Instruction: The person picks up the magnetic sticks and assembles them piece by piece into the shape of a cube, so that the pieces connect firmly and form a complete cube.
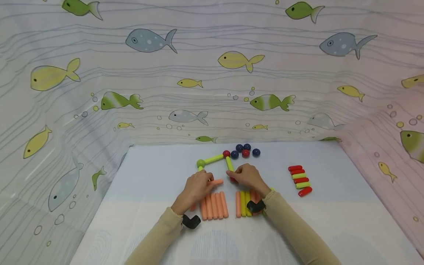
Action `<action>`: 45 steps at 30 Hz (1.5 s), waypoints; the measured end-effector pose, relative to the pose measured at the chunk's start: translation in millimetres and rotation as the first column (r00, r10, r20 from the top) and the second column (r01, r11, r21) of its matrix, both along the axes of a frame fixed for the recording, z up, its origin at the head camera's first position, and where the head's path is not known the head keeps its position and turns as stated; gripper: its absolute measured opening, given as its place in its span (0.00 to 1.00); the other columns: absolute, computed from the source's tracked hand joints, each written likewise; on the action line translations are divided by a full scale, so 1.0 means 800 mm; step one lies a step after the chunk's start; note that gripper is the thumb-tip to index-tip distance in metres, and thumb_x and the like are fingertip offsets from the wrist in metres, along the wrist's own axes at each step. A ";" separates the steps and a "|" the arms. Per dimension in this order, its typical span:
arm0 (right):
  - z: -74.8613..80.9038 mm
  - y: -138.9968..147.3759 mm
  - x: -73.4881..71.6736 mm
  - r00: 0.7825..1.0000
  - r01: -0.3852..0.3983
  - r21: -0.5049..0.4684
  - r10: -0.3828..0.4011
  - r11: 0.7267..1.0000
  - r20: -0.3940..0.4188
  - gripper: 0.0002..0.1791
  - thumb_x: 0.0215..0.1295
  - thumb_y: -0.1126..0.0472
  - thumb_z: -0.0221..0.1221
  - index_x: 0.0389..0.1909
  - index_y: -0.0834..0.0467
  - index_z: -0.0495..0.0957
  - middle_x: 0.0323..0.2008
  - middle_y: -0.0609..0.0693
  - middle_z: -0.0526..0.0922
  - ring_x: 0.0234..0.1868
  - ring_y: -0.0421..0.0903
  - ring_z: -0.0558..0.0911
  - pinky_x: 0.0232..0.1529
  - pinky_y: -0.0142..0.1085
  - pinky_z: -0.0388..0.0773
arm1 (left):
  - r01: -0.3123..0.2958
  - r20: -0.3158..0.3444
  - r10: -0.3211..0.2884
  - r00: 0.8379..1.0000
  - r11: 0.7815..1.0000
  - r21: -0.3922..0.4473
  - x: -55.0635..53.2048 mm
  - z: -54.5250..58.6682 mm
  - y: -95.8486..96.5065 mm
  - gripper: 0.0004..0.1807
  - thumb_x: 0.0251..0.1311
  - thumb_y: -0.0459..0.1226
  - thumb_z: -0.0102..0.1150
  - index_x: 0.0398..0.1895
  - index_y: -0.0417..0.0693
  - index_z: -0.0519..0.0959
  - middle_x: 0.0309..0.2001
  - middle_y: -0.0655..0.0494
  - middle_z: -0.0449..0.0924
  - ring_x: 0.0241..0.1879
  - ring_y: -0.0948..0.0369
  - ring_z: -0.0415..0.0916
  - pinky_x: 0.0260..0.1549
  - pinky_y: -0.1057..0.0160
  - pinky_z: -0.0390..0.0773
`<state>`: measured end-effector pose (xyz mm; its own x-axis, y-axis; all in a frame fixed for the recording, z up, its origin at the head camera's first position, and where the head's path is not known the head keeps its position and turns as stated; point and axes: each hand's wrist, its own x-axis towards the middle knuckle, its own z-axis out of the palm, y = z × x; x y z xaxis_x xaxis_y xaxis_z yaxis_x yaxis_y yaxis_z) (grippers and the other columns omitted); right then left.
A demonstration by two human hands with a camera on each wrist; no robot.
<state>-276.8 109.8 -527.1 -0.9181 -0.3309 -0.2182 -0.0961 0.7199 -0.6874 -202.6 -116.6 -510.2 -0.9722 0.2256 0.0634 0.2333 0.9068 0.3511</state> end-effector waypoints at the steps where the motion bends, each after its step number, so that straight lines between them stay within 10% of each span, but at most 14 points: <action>1: 0.000 0.000 0.000 1.000 0.002 0.005 -0.002 1.000 -0.007 0.31 0.68 0.31 0.63 0.37 0.58 0.89 0.25 0.48 0.84 0.27 0.45 0.79 0.29 0.35 0.72 | 0.000 -0.004 0.000 1.000 1.000 -0.003 -0.001 -0.001 0.000 0.09 0.69 0.44 0.71 0.37 0.48 0.88 0.28 0.58 0.77 0.26 0.64 0.70 0.25 0.65 0.73; 25: 0.002 0.027 -0.021 0.964 -0.065 -0.115 0.092 0.991 0.250 0.27 0.69 0.35 0.66 0.45 0.57 0.91 0.33 0.49 0.85 0.29 0.45 0.79 0.32 0.35 0.74 | 0.074 -0.027 -0.074 0.997 0.997 0.024 -0.006 -0.014 0.006 0.09 0.68 0.37 0.70 0.48 0.48 0.91 0.37 0.55 0.83 0.32 0.64 0.73 0.31 0.66 0.76; 45: 0.002 0.037 -0.025 0.943 -0.130 -0.173 0.175 0.976 0.281 0.20 0.72 0.44 0.66 0.46 0.57 0.90 0.35 0.50 0.87 0.26 0.44 0.79 0.32 0.33 0.74 | 0.053 -0.088 -0.045 0.995 0.995 0.081 -0.019 -0.010 -0.031 0.13 0.67 0.43 0.72 0.49 0.47 0.87 0.42 0.53 0.85 0.38 0.59 0.82 0.33 0.61 0.80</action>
<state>-297.1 139.0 -525.1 -0.7567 -0.5116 -0.4071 0.0256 0.5989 -0.8004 -217.5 -141.3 -517.9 -0.9502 0.2634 0.1667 0.3094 0.8622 0.4012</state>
